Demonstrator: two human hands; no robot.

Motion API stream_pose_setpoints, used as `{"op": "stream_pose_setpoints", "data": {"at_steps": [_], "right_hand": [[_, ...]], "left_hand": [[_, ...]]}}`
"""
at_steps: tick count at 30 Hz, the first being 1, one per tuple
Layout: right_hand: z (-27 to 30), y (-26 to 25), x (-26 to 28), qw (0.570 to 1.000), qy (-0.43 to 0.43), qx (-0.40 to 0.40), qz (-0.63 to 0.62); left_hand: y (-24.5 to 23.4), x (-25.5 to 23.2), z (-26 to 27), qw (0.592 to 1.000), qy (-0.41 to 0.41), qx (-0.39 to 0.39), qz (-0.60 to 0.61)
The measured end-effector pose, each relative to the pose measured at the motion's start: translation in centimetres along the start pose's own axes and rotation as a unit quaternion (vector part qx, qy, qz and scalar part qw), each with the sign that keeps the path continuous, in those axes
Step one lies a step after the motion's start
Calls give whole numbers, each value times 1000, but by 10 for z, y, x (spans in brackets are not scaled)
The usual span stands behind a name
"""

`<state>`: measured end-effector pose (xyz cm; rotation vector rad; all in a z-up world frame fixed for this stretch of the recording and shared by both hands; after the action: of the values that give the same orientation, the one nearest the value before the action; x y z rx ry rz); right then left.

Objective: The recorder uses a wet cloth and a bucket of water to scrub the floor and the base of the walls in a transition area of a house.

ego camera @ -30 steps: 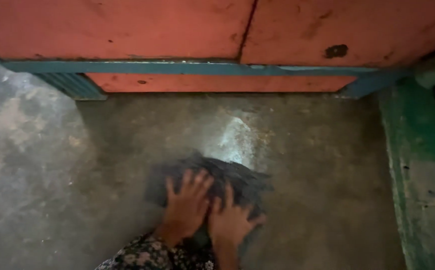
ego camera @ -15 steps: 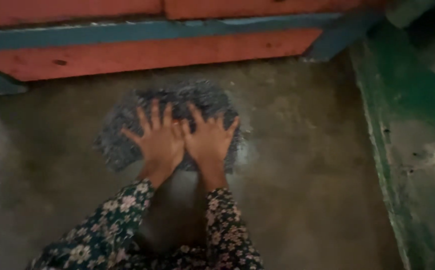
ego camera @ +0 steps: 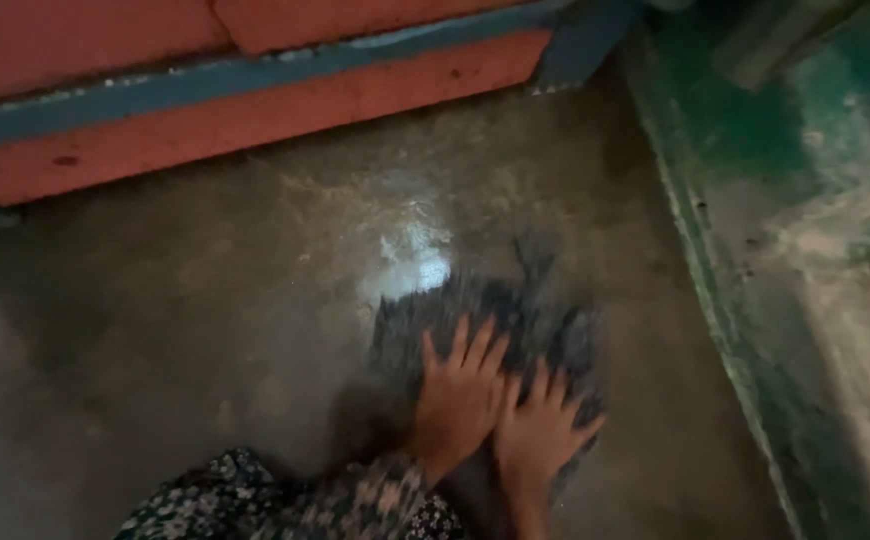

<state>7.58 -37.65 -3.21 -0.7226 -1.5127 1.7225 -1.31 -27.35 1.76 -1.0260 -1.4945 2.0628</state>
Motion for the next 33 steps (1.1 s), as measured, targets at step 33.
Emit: {"op": "stream_pose_setpoints", "data": {"at_steps": [33], "right_hand": [[-348,-1,75,958,-27,-2,-286]], "left_hand": [[2,9,-267,998,38,57,-16]]}}
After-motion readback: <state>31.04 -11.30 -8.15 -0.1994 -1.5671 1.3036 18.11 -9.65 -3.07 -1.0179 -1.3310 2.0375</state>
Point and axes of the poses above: each hand's wrist, its own z-axis away from the middle knuckle, its own y-axis out of the palm, x = y × z, the point moved 5 cm from there along -z, towards the middle knuckle, and after that the axes turned 10 degrees about -z, right-handed, at the moved point
